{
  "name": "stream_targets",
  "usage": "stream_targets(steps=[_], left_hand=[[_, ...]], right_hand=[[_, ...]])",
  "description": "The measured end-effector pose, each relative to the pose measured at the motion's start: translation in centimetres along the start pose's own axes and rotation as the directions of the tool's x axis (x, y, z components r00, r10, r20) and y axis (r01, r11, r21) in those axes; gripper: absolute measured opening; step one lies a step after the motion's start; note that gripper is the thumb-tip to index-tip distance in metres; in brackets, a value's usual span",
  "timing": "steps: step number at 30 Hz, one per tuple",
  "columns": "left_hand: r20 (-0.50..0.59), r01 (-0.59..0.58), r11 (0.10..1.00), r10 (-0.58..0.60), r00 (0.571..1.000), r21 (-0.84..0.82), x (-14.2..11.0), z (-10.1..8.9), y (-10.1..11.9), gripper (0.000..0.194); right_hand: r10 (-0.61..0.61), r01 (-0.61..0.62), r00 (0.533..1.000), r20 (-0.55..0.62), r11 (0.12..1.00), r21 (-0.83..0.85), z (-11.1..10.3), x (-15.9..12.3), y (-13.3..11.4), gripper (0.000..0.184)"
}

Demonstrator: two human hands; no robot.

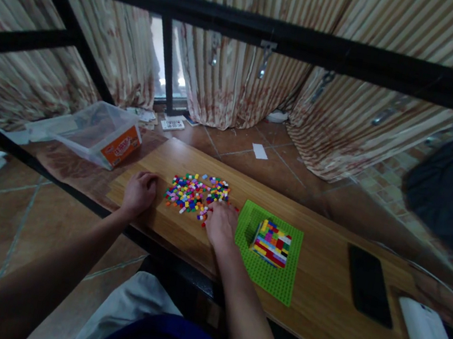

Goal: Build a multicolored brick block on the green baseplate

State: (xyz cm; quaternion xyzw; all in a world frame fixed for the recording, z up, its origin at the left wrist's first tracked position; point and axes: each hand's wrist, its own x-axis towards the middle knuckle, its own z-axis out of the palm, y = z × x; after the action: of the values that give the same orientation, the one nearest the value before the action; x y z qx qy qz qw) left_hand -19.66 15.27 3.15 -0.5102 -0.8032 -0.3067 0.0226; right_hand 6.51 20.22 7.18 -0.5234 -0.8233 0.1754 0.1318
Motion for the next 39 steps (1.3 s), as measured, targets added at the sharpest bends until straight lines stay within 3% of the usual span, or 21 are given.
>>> stream_targets(steps=[4,7,10,13,19,25,33,39], left_hand=[[-0.010,0.007,1.000,-0.007,1.000,-0.014,0.0,0.0,0.0,0.032],[-0.009,0.006,1.000,-0.006,1.000,-0.015,0.1,0.1,-0.2,0.030],[-0.007,0.006,1.000,-0.006,1.000,-0.008,0.1,0.2,-0.3,0.030],[-0.011,0.001,1.000,-0.001,1.000,-0.007,0.2,0.1,-0.3,0.030],[-0.003,0.002,1.000,-0.002,1.000,-0.011,0.2,0.0,-0.2,0.030],[-0.003,0.005,1.000,-0.005,1.000,0.003,0.2,0.1,-0.3,0.031],[-0.007,0.007,1.000,-0.007,1.000,-0.011,0.2,0.1,-0.2,0.031],[-0.003,0.017,1.000,-0.017,1.000,-0.018,0.2,-0.1,-0.1,0.031]], right_hand=[[-0.008,0.041,0.987,-0.162,0.979,0.201,-0.6,-1.5,0.1,0.025],[0.023,0.099,0.960,-0.279,0.904,0.416,-1.3,-3.5,0.5,0.025],[0.097,0.094,0.953,-0.286,0.805,0.586,-1.8,-5.9,1.2,0.026],[0.180,0.035,0.948,-0.263,0.761,0.648,-2.2,-8.4,2.5,0.028],[0.335,-0.102,0.888,-0.316,0.813,0.574,-3.5,-11.4,6.8,0.032],[0.309,-0.120,0.847,-0.432,0.904,0.410,-5.7,-10.4,9.9,0.036],[0.260,-0.131,0.876,-0.406,0.939,0.318,-5.4,-9.1,10.8,0.038],[0.235,-0.147,0.869,-0.435,0.963,0.228,-5.0,-9.0,10.0,0.040]])
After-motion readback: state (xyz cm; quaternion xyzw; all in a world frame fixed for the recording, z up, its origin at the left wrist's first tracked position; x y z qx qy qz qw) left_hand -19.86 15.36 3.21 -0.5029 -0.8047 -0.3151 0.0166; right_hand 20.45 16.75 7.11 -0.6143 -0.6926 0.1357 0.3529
